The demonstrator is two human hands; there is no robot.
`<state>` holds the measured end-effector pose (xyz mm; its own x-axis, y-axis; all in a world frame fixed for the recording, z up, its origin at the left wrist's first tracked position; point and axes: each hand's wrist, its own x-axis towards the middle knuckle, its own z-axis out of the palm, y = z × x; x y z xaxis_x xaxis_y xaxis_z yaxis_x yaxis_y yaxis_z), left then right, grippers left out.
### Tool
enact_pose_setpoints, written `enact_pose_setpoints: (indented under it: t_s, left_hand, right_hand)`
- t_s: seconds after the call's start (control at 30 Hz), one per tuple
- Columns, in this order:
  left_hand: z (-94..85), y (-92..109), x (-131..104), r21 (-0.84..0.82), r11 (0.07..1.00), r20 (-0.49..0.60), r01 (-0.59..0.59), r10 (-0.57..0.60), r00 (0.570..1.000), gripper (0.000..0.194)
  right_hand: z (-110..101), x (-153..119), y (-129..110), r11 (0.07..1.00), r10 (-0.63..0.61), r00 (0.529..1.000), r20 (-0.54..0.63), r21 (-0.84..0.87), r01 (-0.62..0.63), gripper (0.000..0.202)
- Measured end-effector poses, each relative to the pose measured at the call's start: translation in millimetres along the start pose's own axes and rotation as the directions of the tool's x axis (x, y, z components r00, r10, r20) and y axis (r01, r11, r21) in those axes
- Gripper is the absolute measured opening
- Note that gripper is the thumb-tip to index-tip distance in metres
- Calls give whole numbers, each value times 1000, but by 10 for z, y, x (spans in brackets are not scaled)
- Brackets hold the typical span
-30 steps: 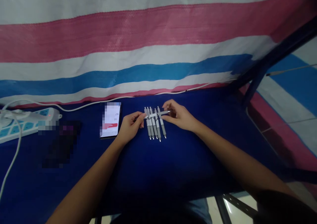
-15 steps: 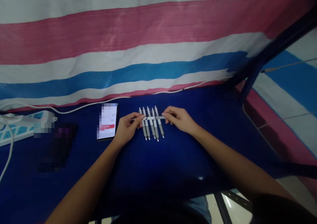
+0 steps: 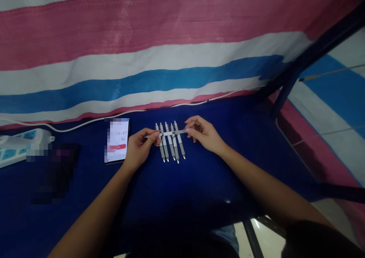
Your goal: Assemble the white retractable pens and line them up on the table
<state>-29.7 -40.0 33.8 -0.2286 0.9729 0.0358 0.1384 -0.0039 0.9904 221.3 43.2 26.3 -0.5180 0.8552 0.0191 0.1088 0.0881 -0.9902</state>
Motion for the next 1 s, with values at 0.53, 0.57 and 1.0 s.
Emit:
enact_pose_setpoints:
  t_s: [0.53,0.57,1.0]
  left_hand:
    - [-26,-50,-55,244,956,77,-162,147,986,21]
    - [-25,-42,-53,256,948,84,-191,176,981,19]
    - [-37,-64,-46,249,951,79,-182,167,983,22]
  right_hand:
    - [-12,14,10,926,-60,977,-202,353,130,32]
    - [-13,7,-3,927,-71,974,-213,346,143,32]
    - [-129,15,-11,943,-126,898,-421,230,240,28]
